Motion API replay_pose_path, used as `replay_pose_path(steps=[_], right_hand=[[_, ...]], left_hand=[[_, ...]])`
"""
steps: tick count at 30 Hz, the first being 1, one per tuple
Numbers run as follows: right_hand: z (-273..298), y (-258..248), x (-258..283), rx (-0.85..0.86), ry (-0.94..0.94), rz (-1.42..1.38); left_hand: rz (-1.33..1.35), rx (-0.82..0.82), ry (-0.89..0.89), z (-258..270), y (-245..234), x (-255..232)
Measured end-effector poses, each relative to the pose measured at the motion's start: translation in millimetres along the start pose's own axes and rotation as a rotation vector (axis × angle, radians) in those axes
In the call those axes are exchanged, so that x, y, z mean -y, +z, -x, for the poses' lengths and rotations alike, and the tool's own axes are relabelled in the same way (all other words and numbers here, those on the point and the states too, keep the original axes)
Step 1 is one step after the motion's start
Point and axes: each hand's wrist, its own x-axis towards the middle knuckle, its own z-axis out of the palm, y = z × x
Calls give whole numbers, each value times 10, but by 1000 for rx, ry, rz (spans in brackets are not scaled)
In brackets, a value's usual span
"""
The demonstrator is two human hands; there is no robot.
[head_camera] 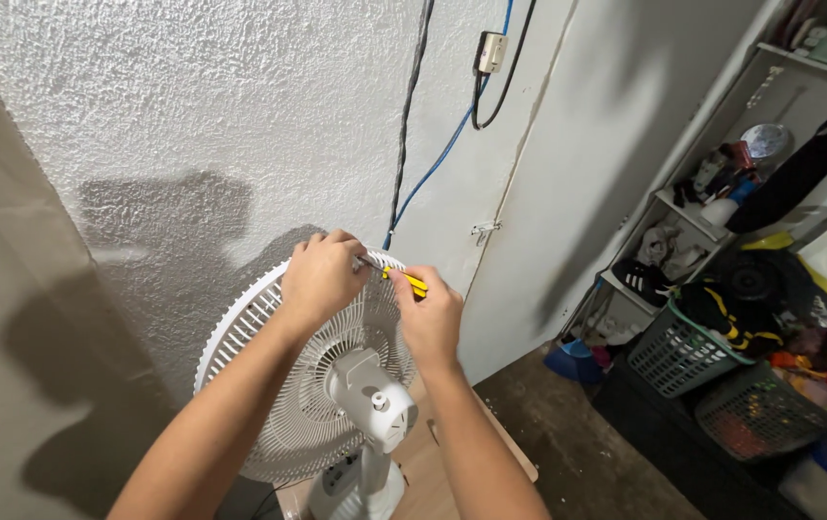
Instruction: Repairing a pedestal fan using a screwdriver to adjust internal wiring and components.
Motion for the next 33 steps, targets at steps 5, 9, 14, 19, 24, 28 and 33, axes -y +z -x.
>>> replay_pose_path(steps=[5, 9, 14, 19, 24, 28, 33], right_hand=[[8, -101, 79, 7, -204, 173], [68, -150, 166, -6, -370, 222], [62, -74, 120, 108, -84, 499], [74, -154, 292, 137, -171, 176], [44, -142, 157, 51, -233, 92], [37, -117, 53, 24, -184, 129], [47, -145, 180, 48, -253, 225]], left_hand=[[-15, -12, 3, 7, 5, -12], [-16, -10, 6, 13, 29, -33], [-20, -13, 25, -11, 23, -56], [-53, -4, 7, 0, 10, -31], [-61, 0, 1, 22, -16, -70], [-72, -4, -6, 33, -27, -75], [-59, -12, 1, 20, -10, -58]])
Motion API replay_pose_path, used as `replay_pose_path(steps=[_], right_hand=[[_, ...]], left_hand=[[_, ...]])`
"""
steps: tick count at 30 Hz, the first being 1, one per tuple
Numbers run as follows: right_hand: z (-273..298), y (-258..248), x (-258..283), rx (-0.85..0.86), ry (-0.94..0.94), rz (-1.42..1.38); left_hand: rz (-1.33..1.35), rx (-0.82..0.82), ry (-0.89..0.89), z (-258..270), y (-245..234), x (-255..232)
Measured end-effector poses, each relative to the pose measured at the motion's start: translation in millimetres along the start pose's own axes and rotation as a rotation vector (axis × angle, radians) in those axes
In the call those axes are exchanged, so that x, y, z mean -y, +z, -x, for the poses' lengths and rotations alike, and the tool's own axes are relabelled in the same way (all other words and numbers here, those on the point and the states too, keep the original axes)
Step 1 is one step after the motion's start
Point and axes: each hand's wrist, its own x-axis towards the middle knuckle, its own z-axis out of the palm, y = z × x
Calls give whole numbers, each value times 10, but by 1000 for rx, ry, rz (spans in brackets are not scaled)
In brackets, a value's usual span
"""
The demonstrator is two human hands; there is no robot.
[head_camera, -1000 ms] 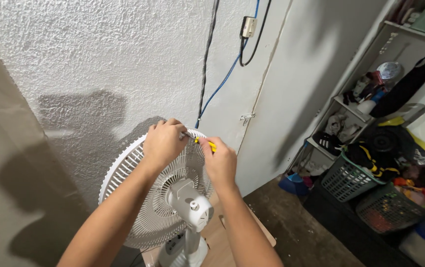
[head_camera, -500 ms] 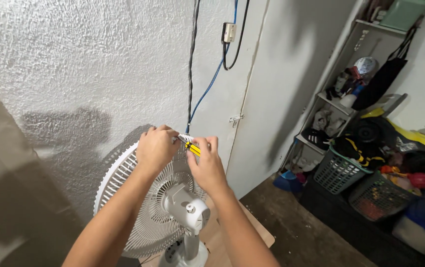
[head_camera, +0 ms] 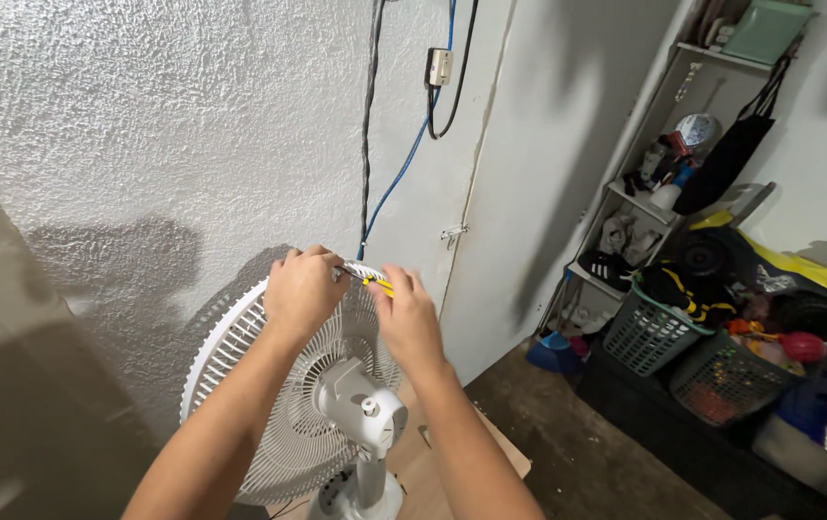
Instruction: Repairing a pedestal fan using a screwdriver to adjust internal wiring and components.
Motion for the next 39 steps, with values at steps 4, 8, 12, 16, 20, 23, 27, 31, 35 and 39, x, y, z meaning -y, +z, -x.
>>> replay_pose_path(steps=[4, 8, 12, 16, 20, 23, 27, 31, 35, 39], right_hand=[[3, 31, -60, 40, -8, -63], [-27, -21, -7, 75, 107, 30], [3, -33, 29, 114, 47, 20], [28, 121, -166, 114, 134, 226], [-31, 17, 46, 37, 14, 47], [-85, -26, 87, 155, 171, 154], [-79, -123, 162, 141, -77, -32], [-63, -2, 60, 200, 226, 240], [-54, -2, 111, 109, -4, 63], [-77, 4, 129, 186, 156, 168]], left_hand=[[-4, 10, -8, -1, -10, -10], [10, -12, 1, 11, 11, -12], [33, -15, 2, -8, -12, -4], [20, -62, 26, 6, 48, 7], [-6, 11, -18, 2, -20, -24], [2, -2, -11, 0, 11, -5], [3, 44, -42, -18, -31, -11], [-10, -16, 22, 8, 28, -7], [5, -30, 15, -26, 38, 17], [-36, -37, 25, -10, 65, 32]])
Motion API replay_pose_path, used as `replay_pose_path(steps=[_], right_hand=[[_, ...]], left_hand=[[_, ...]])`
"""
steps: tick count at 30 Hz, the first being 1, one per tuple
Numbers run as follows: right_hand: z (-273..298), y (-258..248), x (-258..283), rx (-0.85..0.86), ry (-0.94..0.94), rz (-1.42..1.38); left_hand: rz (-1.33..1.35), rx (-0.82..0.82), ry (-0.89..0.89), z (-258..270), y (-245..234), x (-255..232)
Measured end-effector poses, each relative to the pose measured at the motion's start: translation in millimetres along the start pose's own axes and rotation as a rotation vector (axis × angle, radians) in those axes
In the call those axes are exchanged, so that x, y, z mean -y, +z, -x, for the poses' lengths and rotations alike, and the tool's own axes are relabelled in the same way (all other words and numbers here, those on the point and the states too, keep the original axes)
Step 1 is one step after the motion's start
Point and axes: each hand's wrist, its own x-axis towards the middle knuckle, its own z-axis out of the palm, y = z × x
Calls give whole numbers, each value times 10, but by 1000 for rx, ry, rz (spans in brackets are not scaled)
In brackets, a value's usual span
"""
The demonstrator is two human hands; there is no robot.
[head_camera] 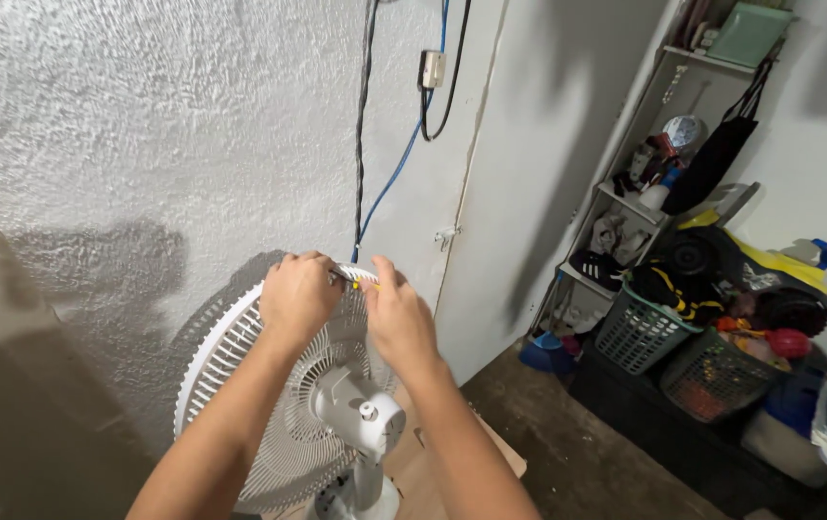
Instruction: Repairing a pedestal fan using a screwdriver to adjust internal wiring and components.
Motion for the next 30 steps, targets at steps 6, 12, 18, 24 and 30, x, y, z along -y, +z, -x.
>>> replay_pose_path(steps=[6, 12, 18, 24, 30], right_hand=[[-47, 157, -157, -72, 8, -12], [3, 125, -129, -168, -109, -135], [29, 41, -3, -162, -197, -242], [7, 114, -59, -174, -101, -221], [-11, 208, -150, -150, -12, -82]], left_hand=[[54, 1, -15, 10, -52, -19], [75, 27, -38, 4, -69, 0], [41, 56, -46, -25, -38, 6], [21, 5, 4, 7, -11, 19], [60, -8, -10, 18, -9, 60]])
